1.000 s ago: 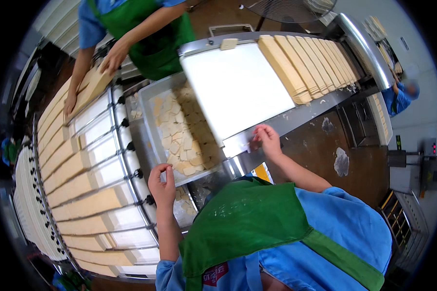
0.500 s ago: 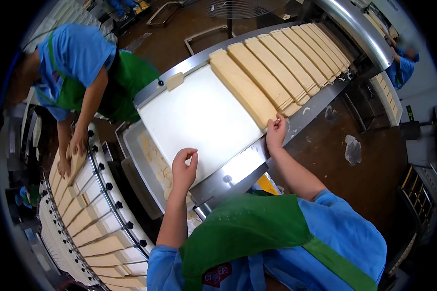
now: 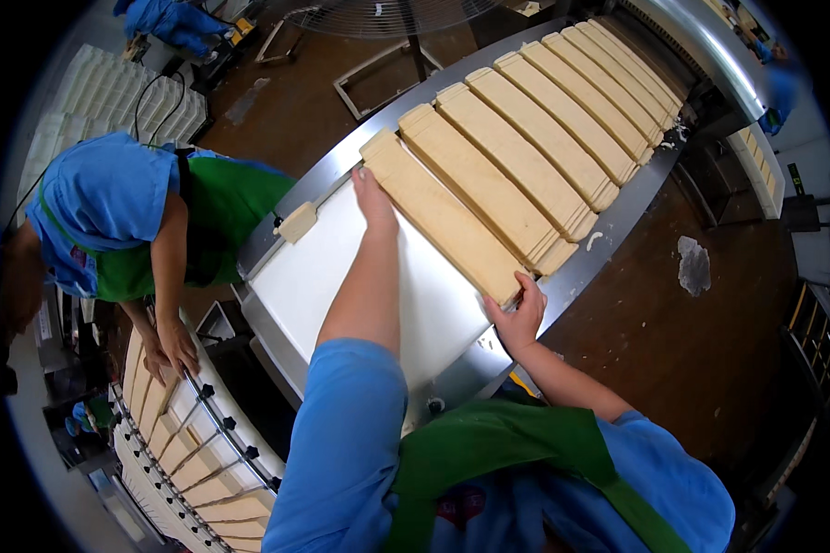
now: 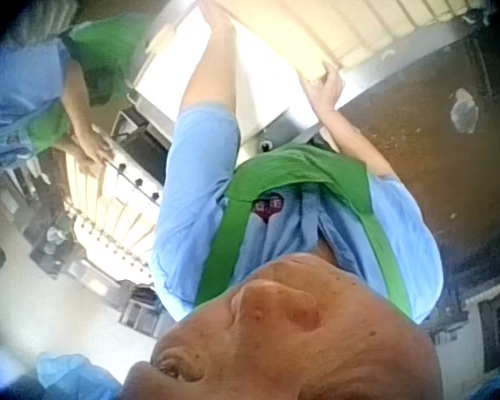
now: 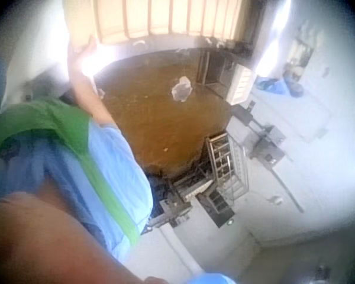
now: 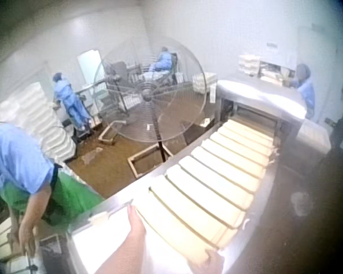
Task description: The person picks up long rectangular dough slabs from a moving conveyor belt by hand, aligns them on the belt, and occasionally places pieces into a nearby plastic bin.
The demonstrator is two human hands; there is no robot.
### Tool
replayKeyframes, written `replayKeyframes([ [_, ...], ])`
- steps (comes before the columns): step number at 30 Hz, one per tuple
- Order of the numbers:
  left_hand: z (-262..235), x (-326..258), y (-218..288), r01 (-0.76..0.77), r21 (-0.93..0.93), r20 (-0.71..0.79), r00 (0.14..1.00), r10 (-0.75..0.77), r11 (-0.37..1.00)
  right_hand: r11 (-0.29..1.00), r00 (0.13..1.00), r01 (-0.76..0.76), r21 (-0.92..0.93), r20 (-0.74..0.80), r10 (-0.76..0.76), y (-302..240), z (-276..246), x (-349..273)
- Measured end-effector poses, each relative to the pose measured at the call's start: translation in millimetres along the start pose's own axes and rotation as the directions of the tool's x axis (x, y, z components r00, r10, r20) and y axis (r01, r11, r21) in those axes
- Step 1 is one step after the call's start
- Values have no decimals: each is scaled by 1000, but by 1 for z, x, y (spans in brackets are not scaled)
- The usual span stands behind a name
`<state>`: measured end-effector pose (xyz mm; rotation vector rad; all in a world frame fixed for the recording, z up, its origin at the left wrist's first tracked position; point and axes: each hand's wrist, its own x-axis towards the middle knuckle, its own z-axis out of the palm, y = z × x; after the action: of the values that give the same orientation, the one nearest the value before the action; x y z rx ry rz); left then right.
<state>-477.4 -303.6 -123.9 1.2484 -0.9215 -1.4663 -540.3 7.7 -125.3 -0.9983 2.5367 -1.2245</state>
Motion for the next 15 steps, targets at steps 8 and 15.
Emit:
replayKeyframes([
  [8,25,-2,-16,-343,712,18,881,472,612,995,994,-91,36,-58,93,-5,10,1],
  [15,31,5,25,-524,850,434,755,491,54,997,997,-38,70,-70,43,0,8,1],
])
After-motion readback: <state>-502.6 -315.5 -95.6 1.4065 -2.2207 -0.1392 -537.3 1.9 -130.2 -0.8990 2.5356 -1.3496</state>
